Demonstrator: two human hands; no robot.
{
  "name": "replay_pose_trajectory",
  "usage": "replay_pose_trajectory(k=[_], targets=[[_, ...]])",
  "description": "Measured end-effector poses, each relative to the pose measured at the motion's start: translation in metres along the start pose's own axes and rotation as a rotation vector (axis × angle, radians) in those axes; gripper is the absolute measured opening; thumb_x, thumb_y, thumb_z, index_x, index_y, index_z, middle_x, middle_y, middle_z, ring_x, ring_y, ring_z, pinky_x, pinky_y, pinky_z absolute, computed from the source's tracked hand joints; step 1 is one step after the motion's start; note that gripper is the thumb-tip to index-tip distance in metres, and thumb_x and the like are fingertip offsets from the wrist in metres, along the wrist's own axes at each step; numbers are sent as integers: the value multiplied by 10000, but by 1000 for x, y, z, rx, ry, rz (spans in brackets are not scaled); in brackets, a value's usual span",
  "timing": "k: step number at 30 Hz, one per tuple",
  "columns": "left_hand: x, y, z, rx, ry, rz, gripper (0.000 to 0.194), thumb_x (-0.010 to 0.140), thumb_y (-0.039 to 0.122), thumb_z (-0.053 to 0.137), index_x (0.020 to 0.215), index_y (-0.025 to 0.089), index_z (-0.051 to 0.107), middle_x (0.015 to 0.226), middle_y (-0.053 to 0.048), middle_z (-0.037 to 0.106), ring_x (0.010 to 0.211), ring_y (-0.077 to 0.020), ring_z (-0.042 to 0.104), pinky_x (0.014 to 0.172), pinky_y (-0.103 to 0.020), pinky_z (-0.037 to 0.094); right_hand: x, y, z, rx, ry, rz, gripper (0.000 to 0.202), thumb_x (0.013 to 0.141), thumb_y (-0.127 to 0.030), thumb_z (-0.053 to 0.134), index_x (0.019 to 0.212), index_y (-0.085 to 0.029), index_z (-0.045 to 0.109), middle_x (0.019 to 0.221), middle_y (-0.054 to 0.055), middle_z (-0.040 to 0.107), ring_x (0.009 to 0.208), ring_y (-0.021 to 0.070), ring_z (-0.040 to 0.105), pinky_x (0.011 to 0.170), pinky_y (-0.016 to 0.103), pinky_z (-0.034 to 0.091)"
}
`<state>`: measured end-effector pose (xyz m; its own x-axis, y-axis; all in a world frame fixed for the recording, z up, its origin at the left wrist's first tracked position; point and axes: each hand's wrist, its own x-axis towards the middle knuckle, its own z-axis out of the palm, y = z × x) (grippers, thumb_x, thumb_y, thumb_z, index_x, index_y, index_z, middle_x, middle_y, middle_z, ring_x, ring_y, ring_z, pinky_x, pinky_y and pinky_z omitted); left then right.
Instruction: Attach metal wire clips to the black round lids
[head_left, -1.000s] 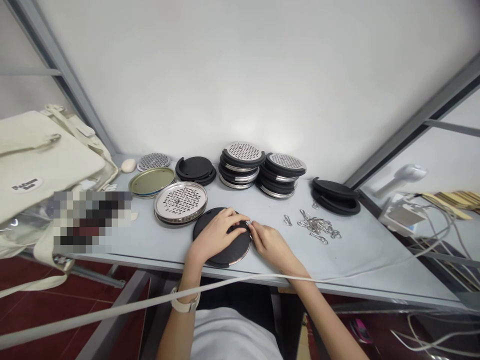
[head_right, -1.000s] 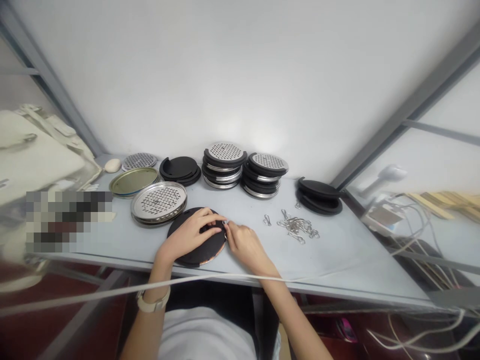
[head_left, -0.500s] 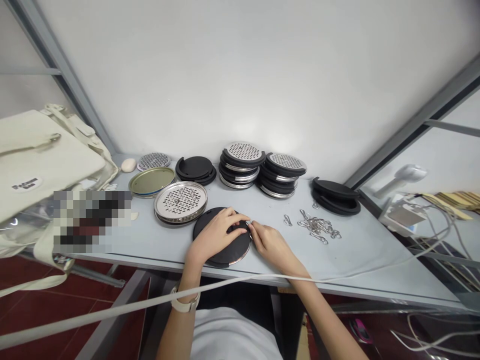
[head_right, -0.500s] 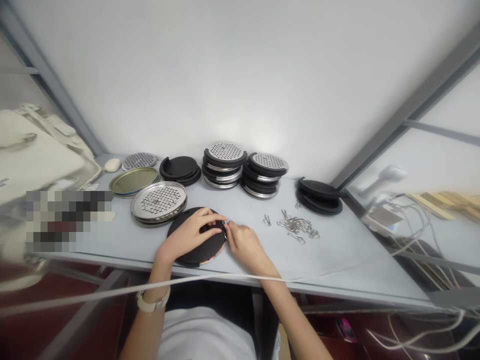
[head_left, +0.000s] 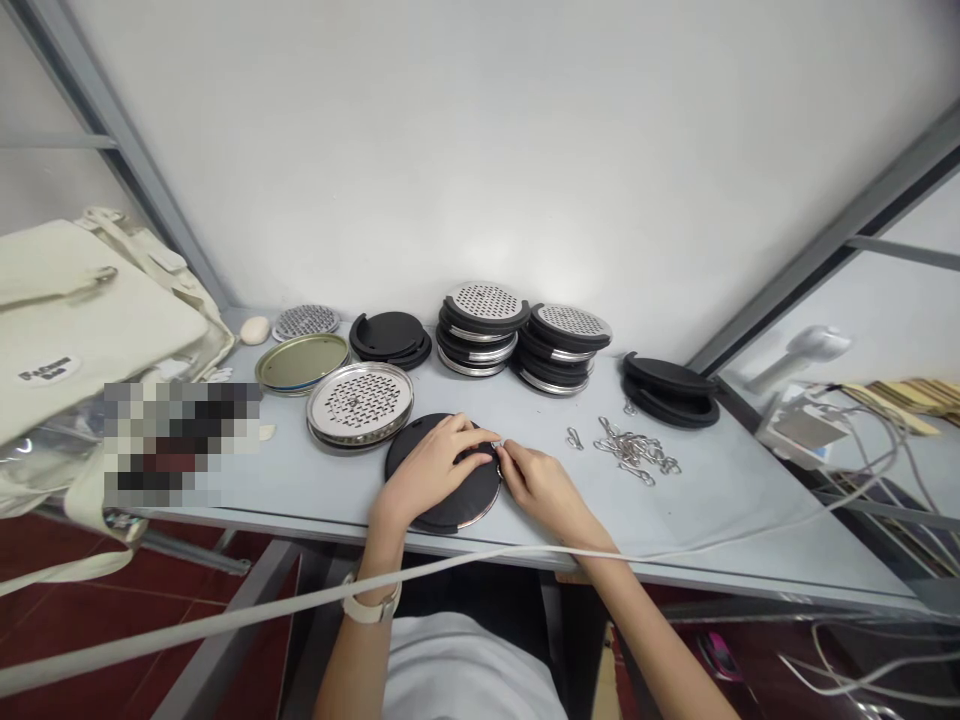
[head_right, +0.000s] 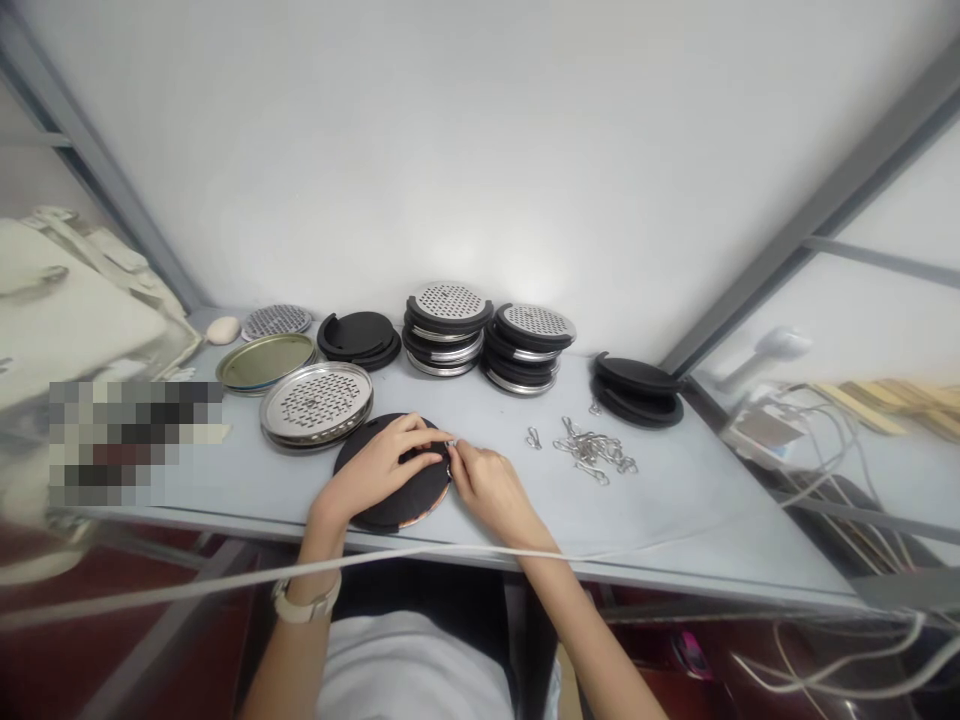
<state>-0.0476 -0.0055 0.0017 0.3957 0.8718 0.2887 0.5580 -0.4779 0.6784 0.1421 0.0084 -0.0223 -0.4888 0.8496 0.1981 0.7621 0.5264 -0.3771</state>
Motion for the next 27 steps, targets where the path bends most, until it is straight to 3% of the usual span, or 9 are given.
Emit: replay_pose_trajectory(k=[19, 27], targets=[[1, 1, -1, -30, -12, 11, 276, 926, 224, 488, 1167, 254, 619, 998, -33, 561, 1004, -179, 539, 934, -326, 417, -1, 3, 1, 213, 48, 40, 247, 964, -303, 355, 756, -211, 452, 602, -37, 495, 510, 106, 416, 546, 217, 289], [0, 2, -3, -47, -44, -3, 286, 918, 221, 504, 1174, 280, 617, 986, -20, 556, 959, -167, 543, 918, -318, 420, -2, 1, 0, 257, 59, 44, 233, 946, -286, 373, 735, -206, 433, 603, -43, 490, 514, 99, 416, 546, 217, 282]])
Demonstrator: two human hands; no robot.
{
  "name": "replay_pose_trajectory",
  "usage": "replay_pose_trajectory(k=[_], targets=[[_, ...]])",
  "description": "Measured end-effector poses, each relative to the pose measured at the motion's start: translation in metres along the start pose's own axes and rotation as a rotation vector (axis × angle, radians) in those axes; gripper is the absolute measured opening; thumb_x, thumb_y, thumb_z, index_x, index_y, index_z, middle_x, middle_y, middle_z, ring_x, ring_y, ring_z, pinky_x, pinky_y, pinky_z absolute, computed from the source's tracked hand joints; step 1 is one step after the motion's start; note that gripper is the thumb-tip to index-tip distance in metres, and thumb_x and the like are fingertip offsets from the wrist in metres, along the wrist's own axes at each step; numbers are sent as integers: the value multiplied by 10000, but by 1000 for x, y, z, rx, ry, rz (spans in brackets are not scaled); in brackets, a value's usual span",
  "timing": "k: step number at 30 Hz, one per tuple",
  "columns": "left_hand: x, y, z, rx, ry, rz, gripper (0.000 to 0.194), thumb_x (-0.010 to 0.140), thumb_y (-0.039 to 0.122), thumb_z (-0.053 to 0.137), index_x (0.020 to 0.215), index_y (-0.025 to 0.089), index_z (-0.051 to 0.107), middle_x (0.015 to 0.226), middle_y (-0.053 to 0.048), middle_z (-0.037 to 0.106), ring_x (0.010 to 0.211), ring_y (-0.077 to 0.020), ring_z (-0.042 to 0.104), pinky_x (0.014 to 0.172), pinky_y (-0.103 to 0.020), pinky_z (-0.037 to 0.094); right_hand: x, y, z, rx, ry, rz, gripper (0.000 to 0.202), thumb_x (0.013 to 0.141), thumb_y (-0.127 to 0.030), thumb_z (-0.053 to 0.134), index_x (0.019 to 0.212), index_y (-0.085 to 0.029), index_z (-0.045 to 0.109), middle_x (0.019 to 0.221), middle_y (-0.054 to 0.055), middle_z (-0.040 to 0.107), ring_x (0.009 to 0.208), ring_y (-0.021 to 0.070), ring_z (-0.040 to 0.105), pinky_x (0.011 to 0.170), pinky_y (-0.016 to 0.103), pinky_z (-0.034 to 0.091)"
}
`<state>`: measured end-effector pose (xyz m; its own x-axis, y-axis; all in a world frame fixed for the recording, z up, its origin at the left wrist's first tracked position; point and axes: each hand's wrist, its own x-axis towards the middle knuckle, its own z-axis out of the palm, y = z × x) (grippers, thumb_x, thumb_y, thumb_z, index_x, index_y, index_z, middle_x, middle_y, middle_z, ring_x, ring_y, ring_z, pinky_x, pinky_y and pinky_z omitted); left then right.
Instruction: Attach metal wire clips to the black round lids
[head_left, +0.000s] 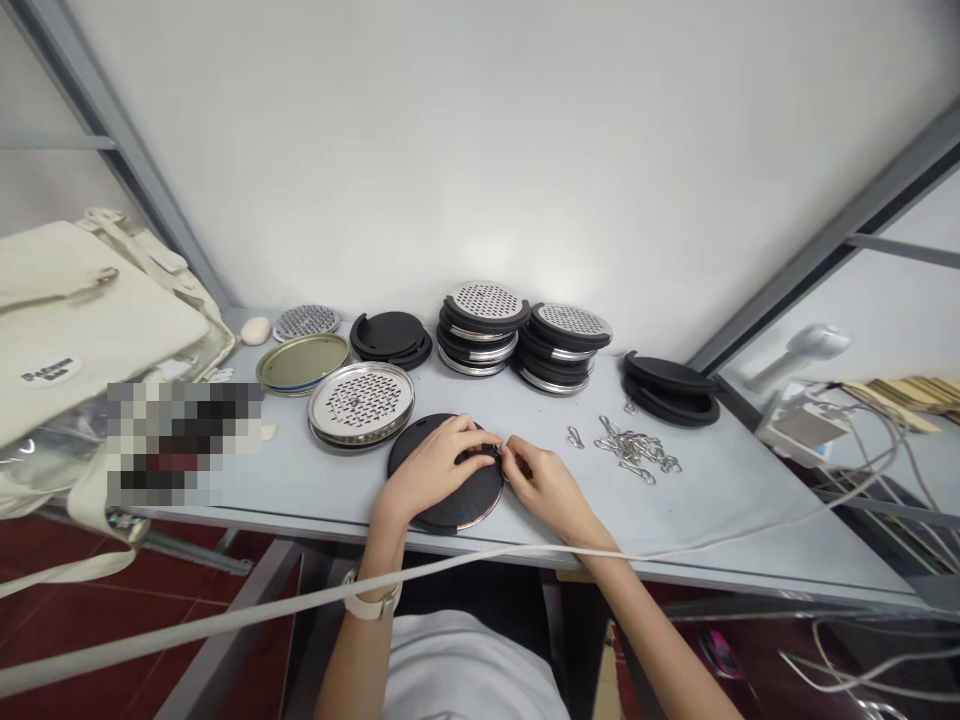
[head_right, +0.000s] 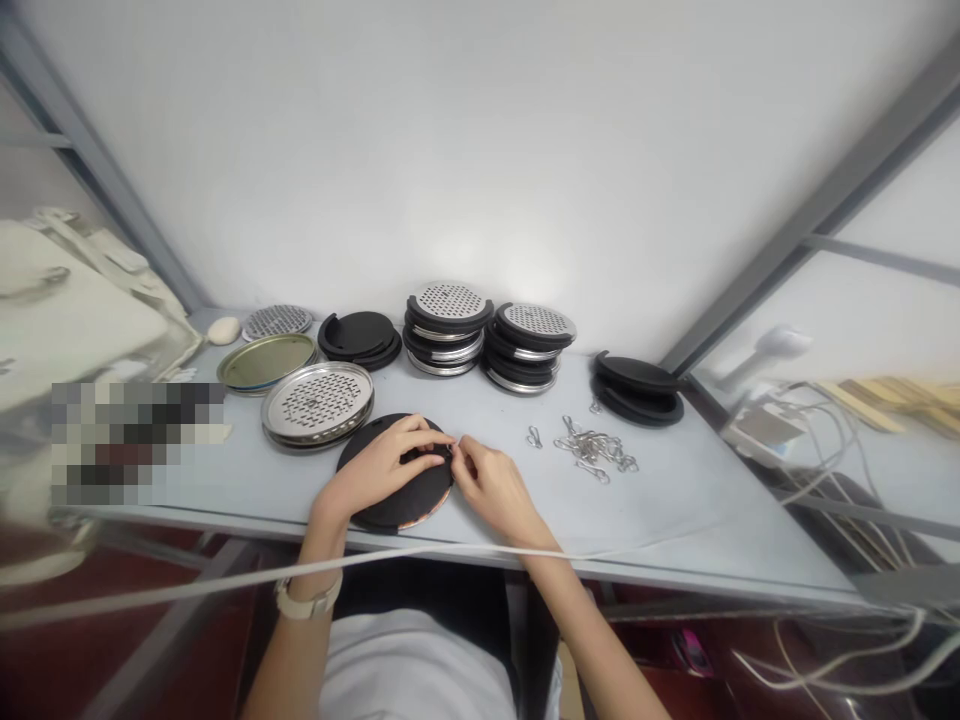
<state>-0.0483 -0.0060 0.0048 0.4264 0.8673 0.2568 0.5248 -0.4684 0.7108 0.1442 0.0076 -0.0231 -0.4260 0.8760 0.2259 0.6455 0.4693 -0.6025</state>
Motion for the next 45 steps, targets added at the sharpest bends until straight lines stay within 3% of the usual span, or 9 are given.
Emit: replay_pose_trajectory(k=[17, 45], targets=[[0, 1, -1, 0, 5, 7, 291, 923, 251, 505, 1193, 272, 612, 997, -34, 564, 987, -179, 544, 928, -330, 424, -1, -6, -1, -66, 9, 0, 209, 920, -253, 384, 720, -211, 423, 554, -48, 447, 479, 106, 387, 520, 224, 259], [0, 1, 0, 2, 16, 7, 282, 924, 243, 495, 1177, 260, 618, 1013, -39, 571, 996, -183, 545, 937, -341, 421, 1, -4, -1, -132, -22, -29, 218, 942, -258, 360, 789, -205, 507, 649, 1, 590, 528, 129, 495, 553, 227, 299]])
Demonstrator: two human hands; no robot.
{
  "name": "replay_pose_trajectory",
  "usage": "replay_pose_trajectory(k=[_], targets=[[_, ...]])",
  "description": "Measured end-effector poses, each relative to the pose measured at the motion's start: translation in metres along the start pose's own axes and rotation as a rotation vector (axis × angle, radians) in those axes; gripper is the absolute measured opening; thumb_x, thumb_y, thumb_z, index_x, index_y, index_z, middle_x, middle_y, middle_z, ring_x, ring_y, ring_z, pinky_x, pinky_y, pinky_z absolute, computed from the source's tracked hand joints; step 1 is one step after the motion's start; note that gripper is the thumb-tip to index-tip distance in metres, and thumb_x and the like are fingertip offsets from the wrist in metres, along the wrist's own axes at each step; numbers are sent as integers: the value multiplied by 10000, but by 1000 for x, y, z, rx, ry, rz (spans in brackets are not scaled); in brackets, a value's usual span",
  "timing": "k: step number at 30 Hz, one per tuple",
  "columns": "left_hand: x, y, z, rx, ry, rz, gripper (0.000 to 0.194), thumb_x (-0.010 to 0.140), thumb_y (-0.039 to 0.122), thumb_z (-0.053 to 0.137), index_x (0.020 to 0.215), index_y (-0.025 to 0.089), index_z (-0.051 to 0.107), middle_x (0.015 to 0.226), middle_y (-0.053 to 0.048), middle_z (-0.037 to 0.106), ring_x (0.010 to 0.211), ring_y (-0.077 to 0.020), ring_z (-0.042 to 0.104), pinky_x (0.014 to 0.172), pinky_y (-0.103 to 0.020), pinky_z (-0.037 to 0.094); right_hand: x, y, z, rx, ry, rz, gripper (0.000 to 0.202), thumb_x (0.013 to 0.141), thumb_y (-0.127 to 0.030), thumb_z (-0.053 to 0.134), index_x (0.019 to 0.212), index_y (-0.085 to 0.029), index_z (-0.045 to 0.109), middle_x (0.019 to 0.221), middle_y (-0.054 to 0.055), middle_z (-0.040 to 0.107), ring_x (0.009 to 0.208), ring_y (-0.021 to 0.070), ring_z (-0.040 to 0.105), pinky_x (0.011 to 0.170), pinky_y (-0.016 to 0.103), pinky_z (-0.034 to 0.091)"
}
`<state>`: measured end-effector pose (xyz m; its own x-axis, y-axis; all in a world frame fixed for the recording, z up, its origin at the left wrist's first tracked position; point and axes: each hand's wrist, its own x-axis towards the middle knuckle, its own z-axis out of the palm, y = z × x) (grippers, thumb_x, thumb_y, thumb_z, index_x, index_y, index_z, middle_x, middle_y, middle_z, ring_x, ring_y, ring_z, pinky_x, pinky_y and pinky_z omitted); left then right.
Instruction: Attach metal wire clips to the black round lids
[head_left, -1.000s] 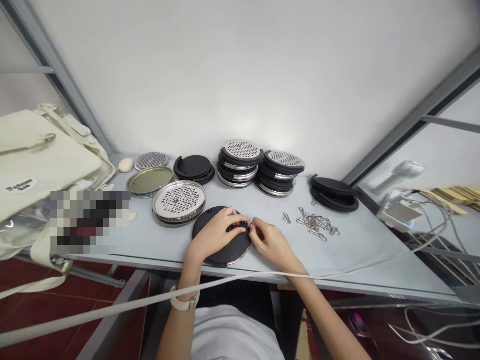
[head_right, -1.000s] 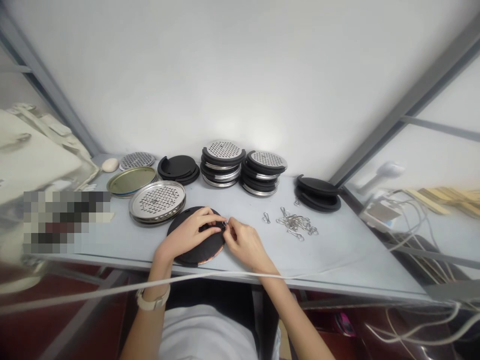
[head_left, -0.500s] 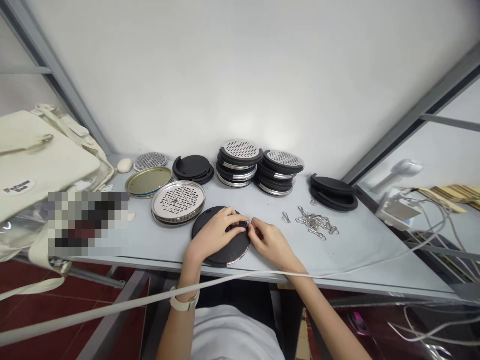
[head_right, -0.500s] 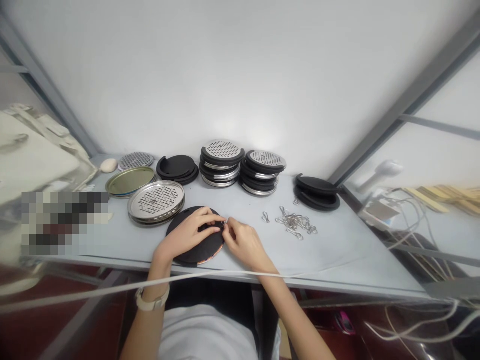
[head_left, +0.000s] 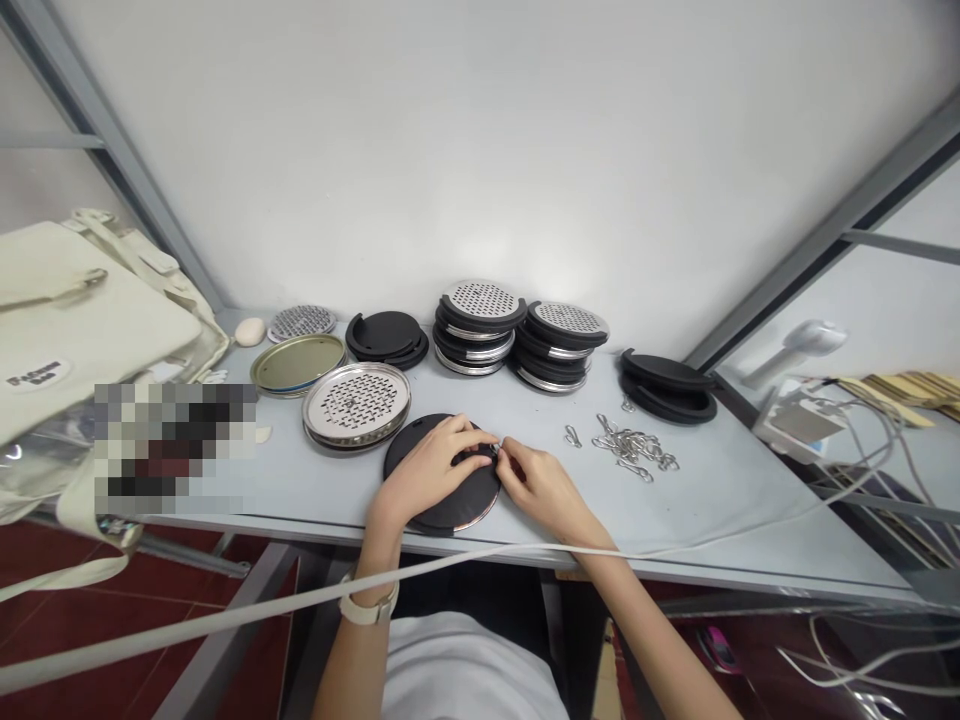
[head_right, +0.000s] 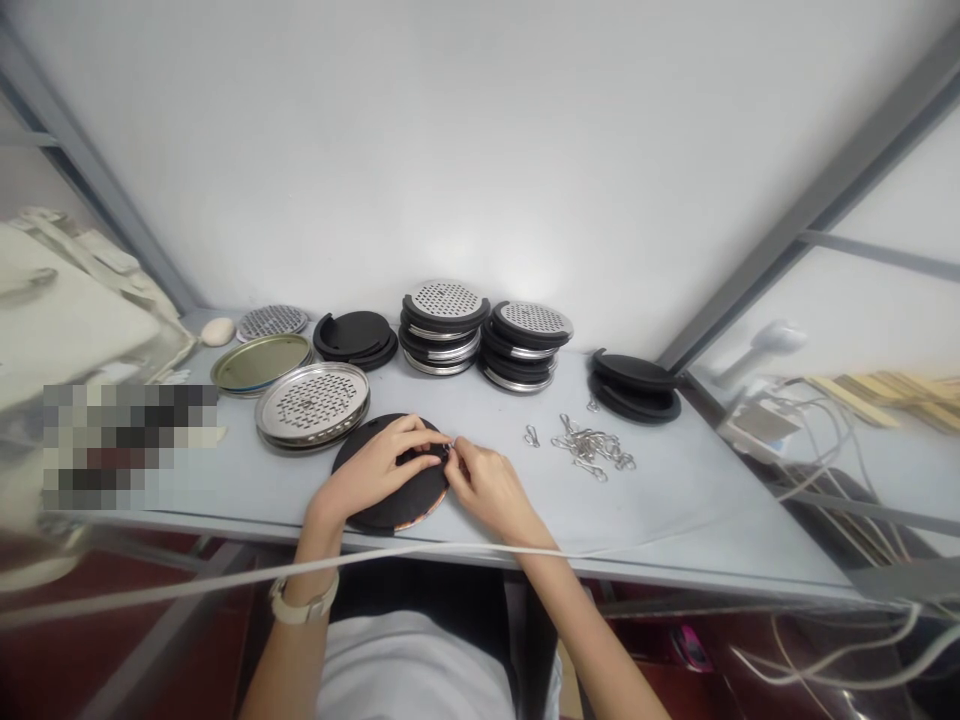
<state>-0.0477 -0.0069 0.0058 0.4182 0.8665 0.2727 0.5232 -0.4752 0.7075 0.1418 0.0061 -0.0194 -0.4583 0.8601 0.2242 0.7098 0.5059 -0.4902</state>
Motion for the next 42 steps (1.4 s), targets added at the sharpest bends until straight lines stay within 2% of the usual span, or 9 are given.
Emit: replay_pose_trajectory(k=[8, 14, 20, 42], targets=[[0, -1, 1, -2, 5, -12, 270, 927, 260, 495, 1165, 261, 623, 1012, -36, 575, 997, -181, 544, 945, -338, 419, 0, -4, -3, -25, -17, 8, 155, 899, -198, 385, 779, -208, 482, 630, -10, 565, 536, 133, 495, 553, 230, 295], [-1, 0, 2, 15, 9, -29, 271, 919, 245, 499, 1164, 263, 613, 1021, -33, 568, 993, -177, 545, 943, -332, 421, -1, -4, -2, -10, -28, 8, 188, 931, -220, 359, 788, -209, 480, 632, -11, 564, 535, 135, 503, 547, 232, 302], [-1, 1, 1, 38, 12, -32, 194, 908, 257, 511, 1076, 231, 605, 964, -25, 565, 947, -177, 537, 904, -333, 436, 0, -1, -1, -47, -22, -9, 245, 972, -255, 309, 820, -207, 494, 666, 10, 592, 571, 149, 538, 566, 241, 320], [-2, 0, 0, 20, 2, -29, 280, 922, 241, 486, 1180, 266, 590, 996, -28, 559, 1000, -181, 541, 929, -330, 419, -1, -2, -1, -27, -35, -9, 195, 953, -243, 345, 827, -200, 488, 667, 1, 579, 580, 140, 529, 576, 237, 319]])
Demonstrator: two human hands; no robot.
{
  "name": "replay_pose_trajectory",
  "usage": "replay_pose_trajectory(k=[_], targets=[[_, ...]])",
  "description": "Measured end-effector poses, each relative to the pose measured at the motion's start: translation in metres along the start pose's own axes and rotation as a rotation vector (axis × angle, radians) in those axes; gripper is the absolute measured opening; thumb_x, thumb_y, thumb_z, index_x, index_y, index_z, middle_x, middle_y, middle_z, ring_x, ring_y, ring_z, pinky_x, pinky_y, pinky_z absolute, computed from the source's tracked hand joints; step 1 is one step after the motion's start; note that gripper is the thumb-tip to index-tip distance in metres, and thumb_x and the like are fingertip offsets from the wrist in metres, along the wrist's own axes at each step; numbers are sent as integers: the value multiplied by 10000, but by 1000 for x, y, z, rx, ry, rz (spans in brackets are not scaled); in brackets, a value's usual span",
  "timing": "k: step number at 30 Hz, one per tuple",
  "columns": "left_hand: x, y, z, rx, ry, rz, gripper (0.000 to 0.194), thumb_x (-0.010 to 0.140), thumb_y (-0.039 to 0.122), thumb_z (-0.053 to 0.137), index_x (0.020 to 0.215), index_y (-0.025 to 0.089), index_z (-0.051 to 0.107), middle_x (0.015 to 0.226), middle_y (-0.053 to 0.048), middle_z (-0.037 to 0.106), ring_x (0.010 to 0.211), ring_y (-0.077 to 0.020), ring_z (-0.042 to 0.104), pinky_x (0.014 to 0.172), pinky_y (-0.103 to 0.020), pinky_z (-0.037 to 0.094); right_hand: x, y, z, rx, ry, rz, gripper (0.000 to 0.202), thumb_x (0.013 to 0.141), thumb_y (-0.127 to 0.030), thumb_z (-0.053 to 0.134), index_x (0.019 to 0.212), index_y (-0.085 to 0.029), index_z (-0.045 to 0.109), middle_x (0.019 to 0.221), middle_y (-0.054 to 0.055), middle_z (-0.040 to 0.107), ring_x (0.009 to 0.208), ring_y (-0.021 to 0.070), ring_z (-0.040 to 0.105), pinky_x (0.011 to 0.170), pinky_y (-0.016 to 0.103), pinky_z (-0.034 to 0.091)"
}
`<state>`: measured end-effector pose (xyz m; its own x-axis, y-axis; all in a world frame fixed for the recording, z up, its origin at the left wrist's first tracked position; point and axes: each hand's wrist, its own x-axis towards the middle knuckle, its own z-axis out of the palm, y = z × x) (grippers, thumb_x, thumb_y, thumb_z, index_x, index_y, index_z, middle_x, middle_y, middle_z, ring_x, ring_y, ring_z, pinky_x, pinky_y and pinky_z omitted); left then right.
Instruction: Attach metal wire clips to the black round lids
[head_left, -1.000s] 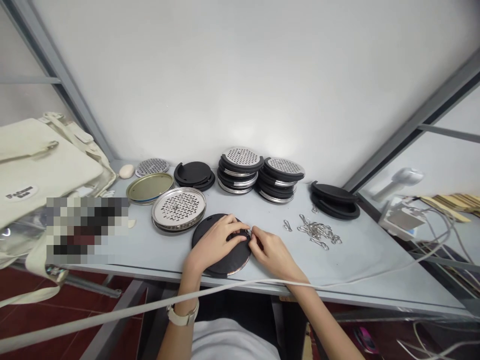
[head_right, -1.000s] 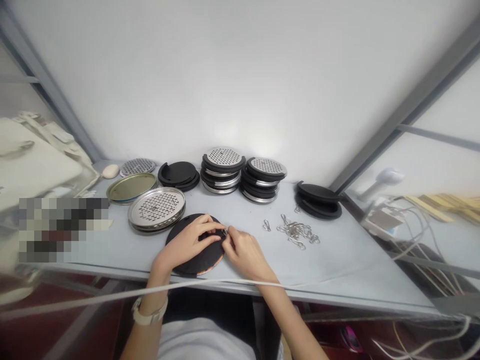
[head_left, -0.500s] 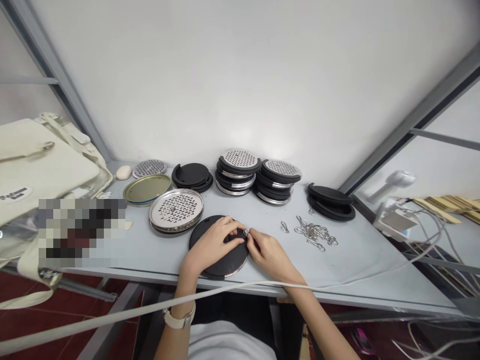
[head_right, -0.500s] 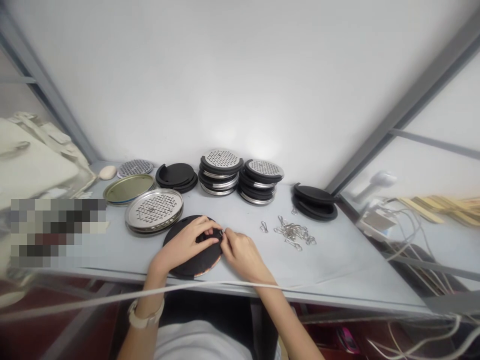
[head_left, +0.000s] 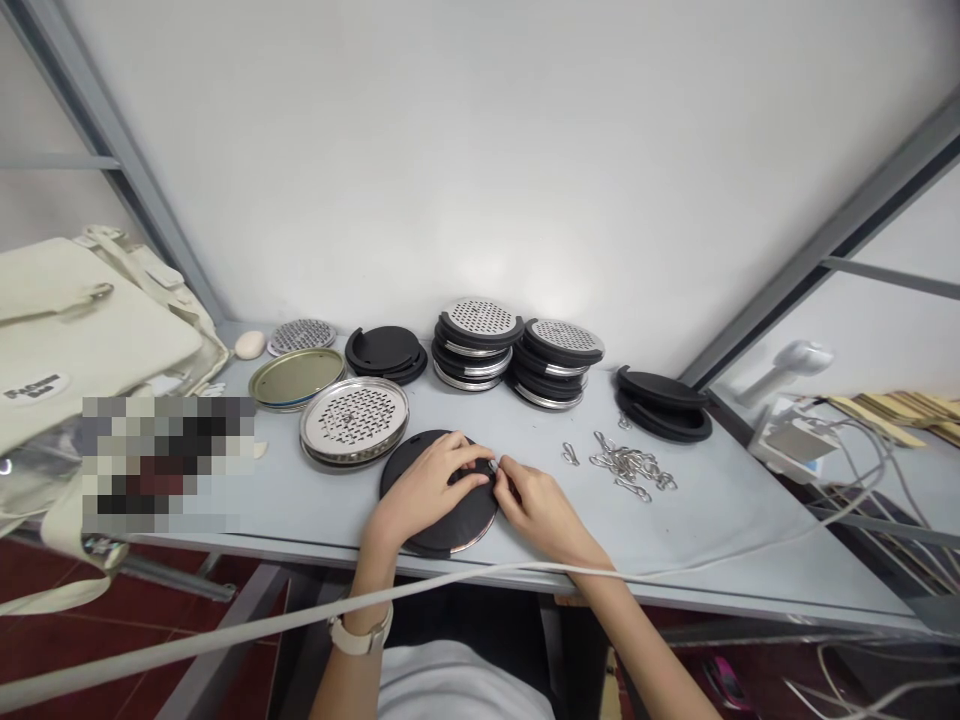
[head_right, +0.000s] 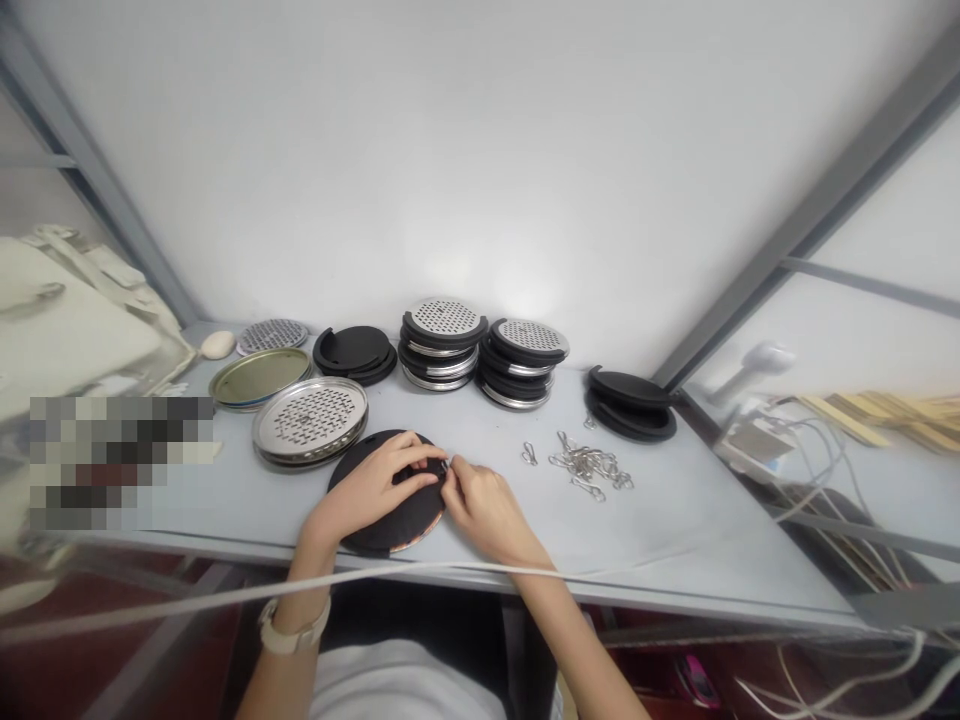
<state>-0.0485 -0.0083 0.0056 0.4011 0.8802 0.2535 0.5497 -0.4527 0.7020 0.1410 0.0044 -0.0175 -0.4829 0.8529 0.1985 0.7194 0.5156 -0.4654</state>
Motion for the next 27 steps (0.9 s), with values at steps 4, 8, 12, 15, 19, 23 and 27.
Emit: replay_pose_trajectory(k=[4, 8, 12, 15, 19, 23, 27], targets=[[0, 0, 0, -3, -3, -1, 276, 919, 232, 489, 1173, 265, 592, 998, -24, 558, 998, -176, 541, 923, -323, 419, 0, 1, 1, -8, 3, 9, 202, 956, -254, 346, 826, -200, 491, 665, 2, 580, 576, 142, 527, 572, 238, 313], [0, 0, 0, 0, -8, -4, 276, 920, 218, 487, 1170, 271, 589, 993, -16, 550, 997, -170, 539, 914, -315, 417, 0, 0, 0, -2, 2, 9, 216, 959, -261, 344, 819, -199, 496, 663, 4, 581, 571, 140, 522, 569, 236, 310], [0, 0, 0, -4, -12, -6, 275, 922, 213, 487, 1171, 276, 587, 997, -10, 548, 990, -162, 541, 917, -307, 412, 1, 0, 0, -1, -3, 13, 244, 957, -263, 343, 777, -200, 495, 646, 4, 576, 559, 137, 513, 566, 238, 303], [1, 0, 0, -4, -15, -6, 278, 922, 216, 490, 1176, 278, 585, 994, -8, 545, 988, -160, 541, 916, -305, 411, 1, -1, -1, 5, -8, 19, 249, 952, -261, 349, 755, -200, 490, 635, 3, 573, 553, 135, 512, 565, 238, 301], [1, -1, 0, -2, -17, -6, 283, 923, 215, 489, 1181, 282, 585, 996, -9, 544, 987, -159, 540, 921, -307, 408, 1, 0, -1, -1, -2, 20, 228, 942, -251, 361, 762, -200, 491, 637, 3, 574, 557, 135, 514, 568, 237, 300], [0, -1, 0, -8, -17, -4, 284, 921, 219, 494, 1183, 277, 587, 1001, -14, 547, 990, -162, 540, 927, -311, 408, 2, 0, 0, 0, 6, 19, 218, 943, -251, 358, 777, -200, 490, 633, -1, 571, 547, 132, 507, 561, 233, 295], [0, -1, 0, -12, -13, -5, 284, 926, 232, 484, 1186, 278, 589, 1015, -19, 554, 1011, -170, 534, 942, -320, 404, 1, 1, 1, -2, 25, 20, 226, 946, -258, 356, 766, -202, 481, 619, -8, 562, 531, 126, 496, 551, 230, 287]])
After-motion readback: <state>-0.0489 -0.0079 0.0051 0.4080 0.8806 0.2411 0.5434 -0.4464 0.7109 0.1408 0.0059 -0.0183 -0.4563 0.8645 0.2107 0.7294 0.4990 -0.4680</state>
